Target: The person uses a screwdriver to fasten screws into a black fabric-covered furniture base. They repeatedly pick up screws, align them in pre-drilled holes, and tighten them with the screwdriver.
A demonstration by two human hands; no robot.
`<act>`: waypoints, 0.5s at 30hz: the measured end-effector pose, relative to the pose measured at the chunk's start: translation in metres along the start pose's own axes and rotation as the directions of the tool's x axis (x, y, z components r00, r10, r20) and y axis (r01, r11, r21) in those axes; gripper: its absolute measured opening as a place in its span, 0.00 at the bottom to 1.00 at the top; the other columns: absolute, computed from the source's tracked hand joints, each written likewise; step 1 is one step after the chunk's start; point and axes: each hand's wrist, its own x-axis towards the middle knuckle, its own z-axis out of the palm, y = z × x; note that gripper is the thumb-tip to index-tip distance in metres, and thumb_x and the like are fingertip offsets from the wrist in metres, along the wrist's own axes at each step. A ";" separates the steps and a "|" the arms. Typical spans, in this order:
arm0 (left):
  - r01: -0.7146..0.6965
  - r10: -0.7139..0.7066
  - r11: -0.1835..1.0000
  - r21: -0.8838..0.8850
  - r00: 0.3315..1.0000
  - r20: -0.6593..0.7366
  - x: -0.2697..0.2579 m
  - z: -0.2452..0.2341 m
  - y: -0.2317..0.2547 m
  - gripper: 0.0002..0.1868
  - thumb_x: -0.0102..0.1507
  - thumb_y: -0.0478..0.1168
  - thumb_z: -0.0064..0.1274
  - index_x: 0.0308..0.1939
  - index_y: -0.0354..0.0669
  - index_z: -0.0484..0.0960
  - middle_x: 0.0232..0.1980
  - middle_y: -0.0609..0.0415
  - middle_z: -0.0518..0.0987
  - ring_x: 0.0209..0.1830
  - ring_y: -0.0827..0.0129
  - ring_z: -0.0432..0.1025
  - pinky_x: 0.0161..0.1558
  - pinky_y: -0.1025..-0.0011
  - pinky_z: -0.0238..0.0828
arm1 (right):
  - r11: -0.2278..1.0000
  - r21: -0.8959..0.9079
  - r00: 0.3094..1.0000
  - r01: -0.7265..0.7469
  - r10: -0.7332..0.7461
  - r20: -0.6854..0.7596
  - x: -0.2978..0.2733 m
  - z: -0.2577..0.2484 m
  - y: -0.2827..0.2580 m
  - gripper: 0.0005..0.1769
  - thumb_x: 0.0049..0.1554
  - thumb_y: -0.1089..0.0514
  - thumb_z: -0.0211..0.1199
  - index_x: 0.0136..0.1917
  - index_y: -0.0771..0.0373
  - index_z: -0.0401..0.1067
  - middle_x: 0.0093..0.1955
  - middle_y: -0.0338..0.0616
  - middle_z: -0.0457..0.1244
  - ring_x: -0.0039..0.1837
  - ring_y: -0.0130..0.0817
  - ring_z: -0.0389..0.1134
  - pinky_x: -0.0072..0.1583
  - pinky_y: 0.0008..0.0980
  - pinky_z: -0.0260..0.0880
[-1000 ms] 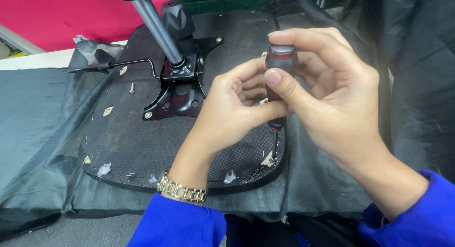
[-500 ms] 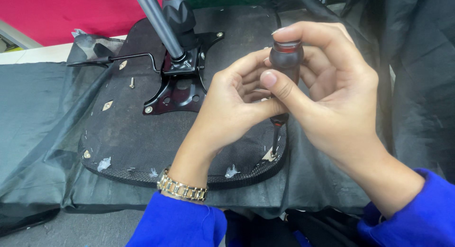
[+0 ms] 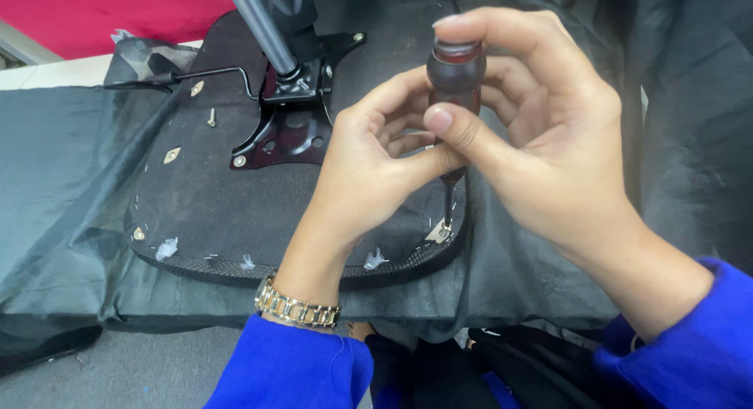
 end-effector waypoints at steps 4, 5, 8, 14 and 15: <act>-0.042 0.043 0.999 0.026 0.997 -0.067 -0.005 0.007 -0.007 0.29 0.62 0.32 0.68 0.66 0.35 0.76 0.56 0.54 0.81 0.57 0.71 0.77 0.60 0.68 0.80 | 0.988 0.041 0.989 -0.148 0.148 -0.002 -0.003 -0.001 -0.001 0.26 0.65 0.70 0.62 0.74 0.65 0.61 0.68 0.39 0.61 0.69 0.26 0.66 0.72 0.27 0.72; -0.059 0.059 0.998 0.014 0.996 -0.070 -0.006 0.008 -0.008 0.27 0.63 0.32 0.68 0.65 0.34 0.77 0.55 0.54 0.81 0.56 0.71 0.77 0.60 0.68 0.80 | 0.984 0.060 0.986 -0.165 0.165 0.005 -0.002 -0.001 -0.001 0.26 0.65 0.70 0.61 0.74 0.65 0.61 0.67 0.39 0.61 0.69 0.26 0.66 0.72 0.28 0.73; -0.067 0.069 0.997 0.023 0.993 -0.098 -0.009 0.007 -0.007 0.28 0.63 0.31 0.68 0.65 0.35 0.77 0.55 0.54 0.81 0.57 0.70 0.77 0.59 0.68 0.81 | 0.977 0.082 0.980 -0.197 0.195 0.035 0.000 -0.001 -0.004 0.27 0.63 0.69 0.61 0.73 0.65 0.60 0.65 0.39 0.62 0.69 0.25 0.66 0.72 0.27 0.73; -0.056 0.057 0.998 0.016 0.994 -0.089 -0.008 0.010 -0.002 0.30 0.59 0.30 0.67 0.65 0.36 0.76 0.57 0.54 0.81 0.60 0.69 0.78 0.63 0.66 0.80 | 1.000 -0.029 0.999 0.001 0.001 0.054 0.000 -0.002 0.000 0.29 0.61 0.72 0.68 0.72 0.68 0.61 0.67 0.41 0.58 0.70 0.28 0.66 0.73 0.31 0.72; -0.058 0.061 0.998 0.036 0.994 -0.094 -0.007 0.010 -0.002 0.31 0.59 0.30 0.67 0.65 0.37 0.76 0.59 0.56 0.80 0.60 0.70 0.77 0.64 0.66 0.79 | 0.999 -0.025 0.999 -0.024 0.025 0.037 0.000 -0.003 0.000 0.27 0.61 0.72 0.67 0.71 0.69 0.62 0.68 0.42 0.60 0.69 0.28 0.66 0.73 0.31 0.72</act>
